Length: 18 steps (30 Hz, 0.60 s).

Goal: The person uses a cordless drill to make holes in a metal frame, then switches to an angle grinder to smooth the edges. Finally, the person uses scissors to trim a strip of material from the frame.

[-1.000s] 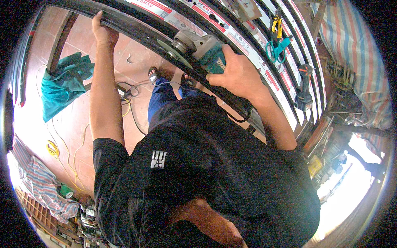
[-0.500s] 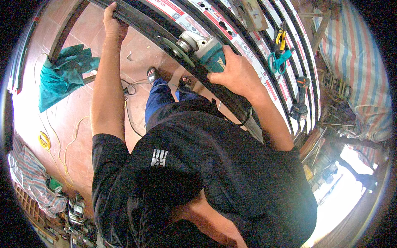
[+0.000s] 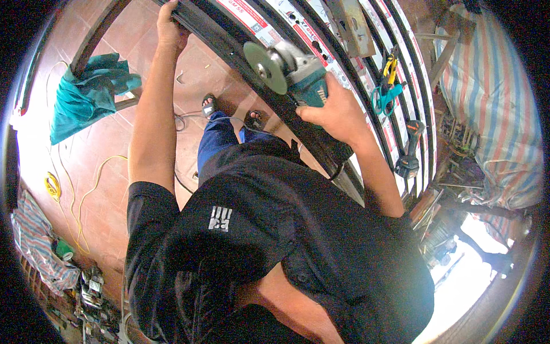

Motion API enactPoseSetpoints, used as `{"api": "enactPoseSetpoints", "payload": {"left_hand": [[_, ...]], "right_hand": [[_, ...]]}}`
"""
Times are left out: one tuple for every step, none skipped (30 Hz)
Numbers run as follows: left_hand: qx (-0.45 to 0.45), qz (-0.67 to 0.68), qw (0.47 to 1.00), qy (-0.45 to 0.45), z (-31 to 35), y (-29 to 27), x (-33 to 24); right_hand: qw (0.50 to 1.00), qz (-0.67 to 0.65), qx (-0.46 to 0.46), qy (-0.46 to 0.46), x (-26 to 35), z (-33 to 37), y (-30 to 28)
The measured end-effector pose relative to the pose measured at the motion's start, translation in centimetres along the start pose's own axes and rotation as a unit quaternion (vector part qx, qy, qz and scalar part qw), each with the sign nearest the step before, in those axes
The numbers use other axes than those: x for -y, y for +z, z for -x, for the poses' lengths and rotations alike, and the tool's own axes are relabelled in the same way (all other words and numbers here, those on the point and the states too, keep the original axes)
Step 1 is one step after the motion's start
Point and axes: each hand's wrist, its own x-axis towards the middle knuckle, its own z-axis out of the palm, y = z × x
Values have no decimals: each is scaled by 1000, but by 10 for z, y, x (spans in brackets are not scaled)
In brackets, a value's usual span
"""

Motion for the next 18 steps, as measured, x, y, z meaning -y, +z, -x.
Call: {"api": "enactPoseSetpoints", "payload": {"left_hand": [[8, -2, 1000, -5, 2, 2, -1], [17, -4, 1000, -10, 4, 4, -2], [5, -16, 1000, -11, 5, 6, -4], [-5, -27, 1000, -12, 4, 9, -5], [-15, -37, 999, -11, 3, 12, -7], [-18, -38, 999, -13, 1, 14, -7], [-23, -39, 999, -15, -2, 17, -7], [-29, -39, 999, -16, -3, 17, -8], [-23, -51, 998, -25, -4, 18, -8], [-18, -64, 997, -35, -5, 17, -8], [-14, -77, 996, -45, -6, 16, -8], [-12, -76, 996, -42, -6, 16, -8], [-10, -75, 996, -40, -6, 15, -8], [-7, -75, 996, -39, -6, 15, -7], [-11, -70, 997, -34, -6, 15, -7], [-16, -65, 997, -29, -5, 16, -6], [-20, -60, 998, -24, -5, 17, -6], [-17, -57, 998, -25, -4, 19, -6]], "right_hand": [[1000, -14, -18, -19, 0, 3, -4], [998, -28, -37, -38, 0, 7, -8], [995, -40, -60, -63, 0, 9, -12], [994, -76, -50, -67, -1, 14, -17], [996, -48, -57, -48, -1, 18, -20], [996, -22, -64, -49, -2, 21, -23], [996, 6, -72, -61, -4, 24, -26], [997, 25, -62, -39, -5, 26, -26], [997, 37, -54, -30, -6, 28, -25], [998, 48, -46, -22, -8, 31, -24], [998, 56, -38, -13, -10, 32, -22], [998, 56, -33, -7, -12, 33, -20], [998, 63, -23, 5, -13, 34, -19], [997, 70, -13, 18, -15, 35, -18], [997, 76, -4, 31, -16, 35, -17], [996, 87, -1, 35, -17, 36, -17], [995, 91, 0, 38, -18, 36, -16], [995, 95, 0, 40, -19, 36, -16]]}}
